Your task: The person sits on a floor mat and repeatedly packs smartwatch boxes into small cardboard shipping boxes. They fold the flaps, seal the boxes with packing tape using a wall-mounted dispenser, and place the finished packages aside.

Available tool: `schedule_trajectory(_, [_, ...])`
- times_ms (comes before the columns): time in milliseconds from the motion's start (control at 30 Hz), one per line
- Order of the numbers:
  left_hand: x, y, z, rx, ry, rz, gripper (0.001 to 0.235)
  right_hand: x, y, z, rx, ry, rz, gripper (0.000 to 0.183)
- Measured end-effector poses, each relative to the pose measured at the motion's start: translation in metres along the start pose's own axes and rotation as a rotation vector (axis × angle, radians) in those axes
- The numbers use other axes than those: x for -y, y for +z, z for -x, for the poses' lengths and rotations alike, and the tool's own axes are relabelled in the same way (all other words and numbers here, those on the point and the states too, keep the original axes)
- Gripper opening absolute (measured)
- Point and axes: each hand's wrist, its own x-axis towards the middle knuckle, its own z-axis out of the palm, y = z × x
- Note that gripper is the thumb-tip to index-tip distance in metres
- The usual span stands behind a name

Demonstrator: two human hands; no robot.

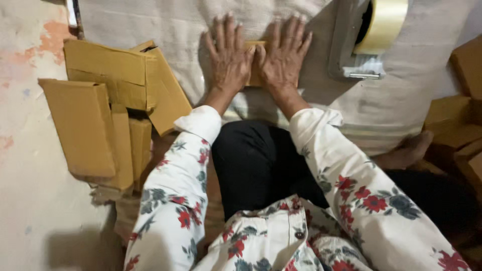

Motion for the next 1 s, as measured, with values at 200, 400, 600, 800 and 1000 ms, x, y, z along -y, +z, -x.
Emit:
schedule_trajectory(200, [-0.009, 0.008, -0.023, -0.100, -0.013, 0.068, 0.047, 0.018, -0.007, -0.022, -0.018, 0.066, -0.023, 0.060])
schedule_trajectory(400, [-0.017, -0.019, -0.012, 0.034, -0.059, 0.104, 0.047, 0.010, -0.022, -0.004, 0.063, 0.033, 0.009, 0.056])
schedule_trajectory(600, [-0.021, -0.021, 0.025, -0.092, -0.007, 0.028, 0.068, 0.004, -0.016, 0.035, -0.153, 0.066, -0.004, 0.070])
schedule_trajectory(800, [-0.036, -0.009, -0.002, -0.066, -0.057, 0.006, 0.060, -0.002, -0.020, 0.019, -0.125, 0.181, -0.096, 0.066])
schedule_trajectory(1000, [-0.047, 0.010, -0.014, -0.041, -0.076, 0.024, 0.051, -0.011, -0.004, 0.001, -0.183, 0.145, 0.024, 0.059])
